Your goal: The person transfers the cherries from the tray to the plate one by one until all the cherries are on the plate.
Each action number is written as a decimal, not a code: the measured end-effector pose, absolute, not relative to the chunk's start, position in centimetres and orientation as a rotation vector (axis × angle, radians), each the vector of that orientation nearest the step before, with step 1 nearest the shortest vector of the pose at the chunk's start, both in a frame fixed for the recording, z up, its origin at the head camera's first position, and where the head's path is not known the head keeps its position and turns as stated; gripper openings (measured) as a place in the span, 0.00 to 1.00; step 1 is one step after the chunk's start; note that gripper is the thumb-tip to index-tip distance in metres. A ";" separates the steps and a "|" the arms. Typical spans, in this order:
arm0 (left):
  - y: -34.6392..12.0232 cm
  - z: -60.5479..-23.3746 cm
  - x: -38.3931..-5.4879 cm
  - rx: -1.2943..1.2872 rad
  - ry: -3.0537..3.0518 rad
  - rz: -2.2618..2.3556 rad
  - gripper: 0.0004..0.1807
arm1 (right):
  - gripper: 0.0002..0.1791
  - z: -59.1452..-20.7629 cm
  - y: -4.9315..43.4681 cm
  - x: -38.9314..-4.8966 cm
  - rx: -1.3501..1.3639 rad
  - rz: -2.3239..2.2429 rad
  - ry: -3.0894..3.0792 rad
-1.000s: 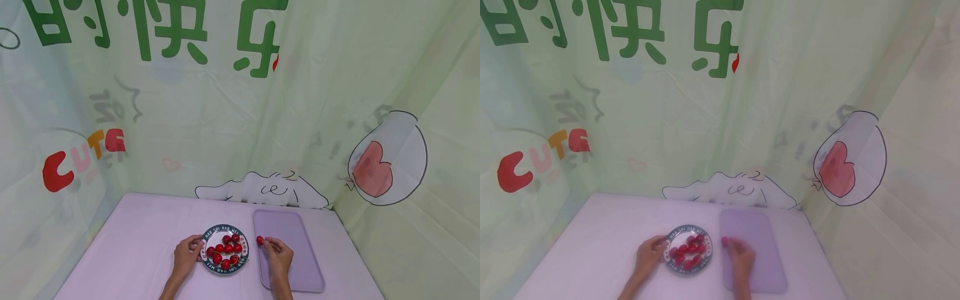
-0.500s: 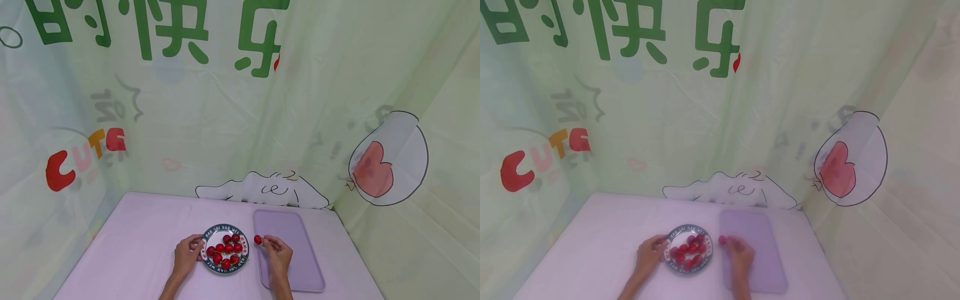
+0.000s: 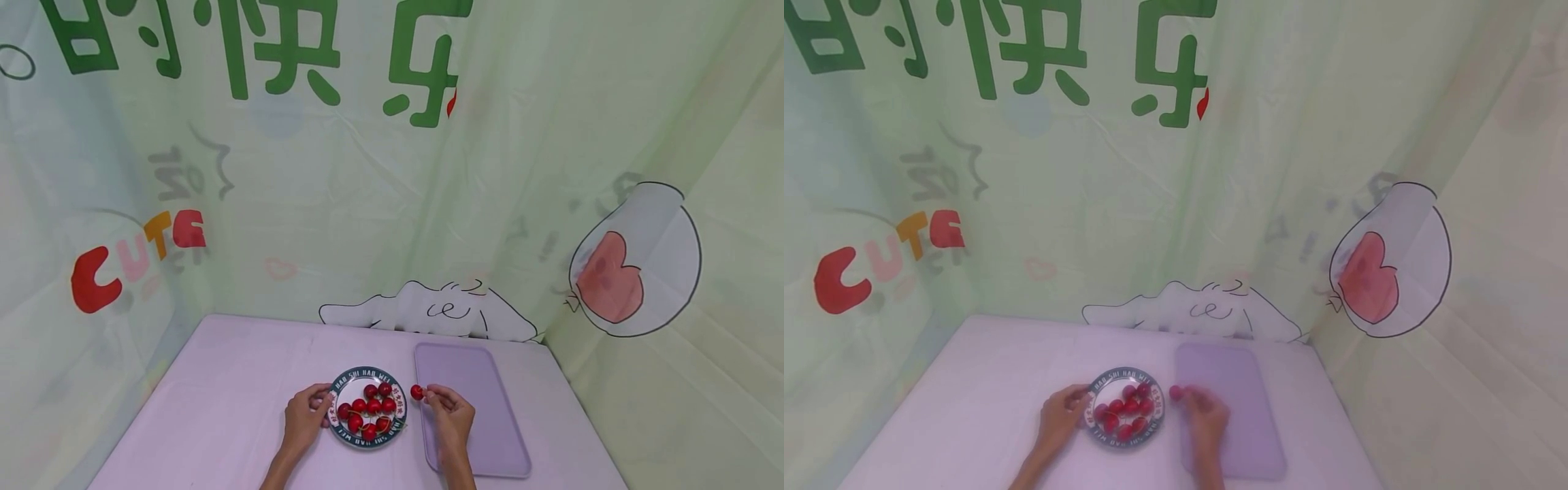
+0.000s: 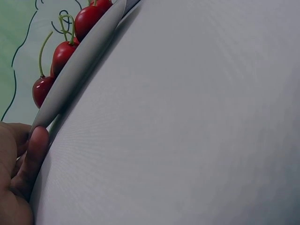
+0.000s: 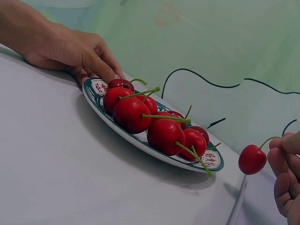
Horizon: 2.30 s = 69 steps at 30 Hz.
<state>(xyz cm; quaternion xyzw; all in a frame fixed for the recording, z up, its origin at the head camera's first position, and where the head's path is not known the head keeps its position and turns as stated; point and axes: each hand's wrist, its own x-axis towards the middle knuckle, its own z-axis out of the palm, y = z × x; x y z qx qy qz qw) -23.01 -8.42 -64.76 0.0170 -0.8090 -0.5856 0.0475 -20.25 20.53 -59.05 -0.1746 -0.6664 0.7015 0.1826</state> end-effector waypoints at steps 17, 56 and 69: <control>-8.5 -65.0 -23.0 0.031 -2.462 -1.799 0.17 | 0.12 -57.7 19.9 -19.7 -0.488 2.007 -1.922; -8.5 -64.8 -22.9 0.034 -2.452 -1.819 0.17 | 0.12 -57.1 18.4 -20.1 -0.393 2.079 -2.011; -8.4 -64.7 -23.1 0.041 -2.431 -1.795 0.16 | 0.13 -57.9 17.3 -20.6 -0.266 2.100 -1.997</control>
